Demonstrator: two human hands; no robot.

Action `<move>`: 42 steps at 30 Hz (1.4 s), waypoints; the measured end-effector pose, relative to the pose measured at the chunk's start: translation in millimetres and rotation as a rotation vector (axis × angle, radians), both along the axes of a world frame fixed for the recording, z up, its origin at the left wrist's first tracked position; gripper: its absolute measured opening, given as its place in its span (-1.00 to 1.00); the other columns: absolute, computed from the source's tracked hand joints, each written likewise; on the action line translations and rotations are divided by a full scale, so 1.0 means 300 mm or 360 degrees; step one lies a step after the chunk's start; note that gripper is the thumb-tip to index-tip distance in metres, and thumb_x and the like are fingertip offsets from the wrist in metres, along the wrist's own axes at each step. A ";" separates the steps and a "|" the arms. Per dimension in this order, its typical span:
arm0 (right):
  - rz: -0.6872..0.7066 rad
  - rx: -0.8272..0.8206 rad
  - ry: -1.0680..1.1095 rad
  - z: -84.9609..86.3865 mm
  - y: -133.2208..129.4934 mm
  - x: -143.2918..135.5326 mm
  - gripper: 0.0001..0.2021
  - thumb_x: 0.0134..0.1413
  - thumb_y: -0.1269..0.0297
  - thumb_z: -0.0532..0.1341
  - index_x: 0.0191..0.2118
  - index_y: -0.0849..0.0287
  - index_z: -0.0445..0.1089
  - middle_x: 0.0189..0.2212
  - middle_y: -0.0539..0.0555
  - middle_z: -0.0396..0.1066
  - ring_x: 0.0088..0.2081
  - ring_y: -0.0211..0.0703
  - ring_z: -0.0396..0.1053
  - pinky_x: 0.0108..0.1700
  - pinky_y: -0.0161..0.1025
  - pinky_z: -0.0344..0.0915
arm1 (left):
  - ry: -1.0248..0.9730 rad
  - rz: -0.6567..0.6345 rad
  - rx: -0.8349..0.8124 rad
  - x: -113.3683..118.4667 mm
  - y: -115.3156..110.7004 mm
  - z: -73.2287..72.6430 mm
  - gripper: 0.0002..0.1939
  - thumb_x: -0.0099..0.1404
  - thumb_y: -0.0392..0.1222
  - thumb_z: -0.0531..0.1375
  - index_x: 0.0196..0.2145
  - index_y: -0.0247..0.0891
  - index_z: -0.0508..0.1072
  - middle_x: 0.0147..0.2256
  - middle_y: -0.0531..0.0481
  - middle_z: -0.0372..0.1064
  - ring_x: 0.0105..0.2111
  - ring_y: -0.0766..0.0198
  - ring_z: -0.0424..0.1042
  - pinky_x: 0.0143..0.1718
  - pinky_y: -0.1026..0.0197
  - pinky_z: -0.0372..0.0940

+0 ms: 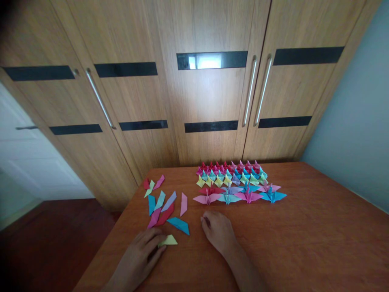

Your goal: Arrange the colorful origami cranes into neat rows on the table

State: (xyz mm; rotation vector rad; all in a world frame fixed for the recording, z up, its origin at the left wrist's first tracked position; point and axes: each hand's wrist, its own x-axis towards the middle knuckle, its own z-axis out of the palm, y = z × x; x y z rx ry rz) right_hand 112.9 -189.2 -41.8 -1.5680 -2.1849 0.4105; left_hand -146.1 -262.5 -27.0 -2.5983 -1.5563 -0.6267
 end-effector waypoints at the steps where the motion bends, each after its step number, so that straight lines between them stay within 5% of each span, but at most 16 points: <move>1: 0.0001 -0.0006 0.0001 0.000 0.000 0.001 -0.79 0.16 0.28 0.02 -0.43 0.14 0.32 -0.42 -0.02 0.43 -0.37 -0.27 0.34 -0.35 -0.37 0.06 | 0.0008 -0.0004 0.0002 -0.001 -0.001 -0.001 -0.80 0.28 -0.20 0.08 -0.19 -0.10 0.46 -0.20 -0.06 0.43 -0.21 0.17 0.43 -0.17 0.13 0.35; 15: 0.0030 -0.0037 0.0049 0.003 0.000 0.009 -0.77 0.17 0.26 0.00 -0.43 0.14 0.32 -0.45 -0.02 0.40 -0.38 -0.25 0.33 -0.35 -0.35 0.07 | -0.0298 0.0143 0.0061 -0.044 0.011 -0.044 -0.75 0.29 -0.21 0.05 -0.11 -0.08 0.42 -0.17 0.02 0.49 -0.21 0.20 0.48 -0.15 0.21 0.37; 22: 0.0109 -0.0078 0.0430 0.020 -0.011 -0.010 -0.68 0.18 0.11 0.00 -0.45 0.16 0.34 -0.51 -0.01 0.37 -0.44 -0.25 0.30 -0.37 -0.35 0.10 | -0.0839 0.0437 -0.0256 -0.004 0.033 0.014 -0.74 0.30 -0.10 0.04 -0.15 -0.14 0.46 -0.22 0.02 0.51 -0.27 0.18 0.50 -0.27 0.26 0.38; 28: 0.0583 -0.0618 0.1216 0.020 -0.066 -0.061 -0.67 0.15 0.04 0.06 -0.29 0.19 0.40 -0.48 0.00 0.40 -0.46 -0.29 0.31 -0.43 -0.38 0.17 | -0.0945 0.0092 -0.0501 0.138 0.060 0.059 -0.76 0.28 -0.13 0.07 -0.15 -0.15 0.46 -0.28 0.03 0.51 -0.31 0.25 0.46 -0.25 0.30 0.33; 34: 0.0334 -0.0491 0.1200 0.018 -0.097 -0.038 -0.79 0.07 0.17 0.16 -0.39 0.20 0.42 -0.56 -0.04 0.36 -0.54 -0.34 0.22 -0.49 -0.40 0.10 | -0.1200 -0.0080 -0.0687 0.254 0.076 0.060 -0.78 0.29 -0.17 0.07 -0.16 -0.16 0.45 -0.25 0.00 0.47 -0.25 0.24 0.42 -0.20 0.28 0.27; 38: 0.0189 -0.0374 0.1113 0.027 -0.112 0.000 -0.82 0.06 0.23 0.15 -0.43 0.21 0.42 -0.56 -0.04 0.36 -0.54 -0.34 0.20 -0.47 -0.39 0.10 | -0.1491 -0.0097 -0.1016 0.276 0.076 0.034 -0.72 0.26 -0.17 0.10 -0.07 -0.21 0.36 -0.35 0.01 0.43 -0.32 0.26 0.41 -0.30 0.29 0.28; 42: 0.0173 -0.0395 0.1112 0.027 -0.135 0.024 -0.82 0.05 0.25 0.15 -0.44 0.21 0.42 -0.55 -0.03 0.36 -0.52 -0.32 0.22 -0.46 -0.39 0.11 | -0.1511 -0.0051 -0.1126 0.286 0.078 0.008 -0.79 0.15 -0.29 0.16 -0.21 -0.28 0.41 -0.37 0.01 0.42 -0.33 0.26 0.42 -0.31 0.30 0.27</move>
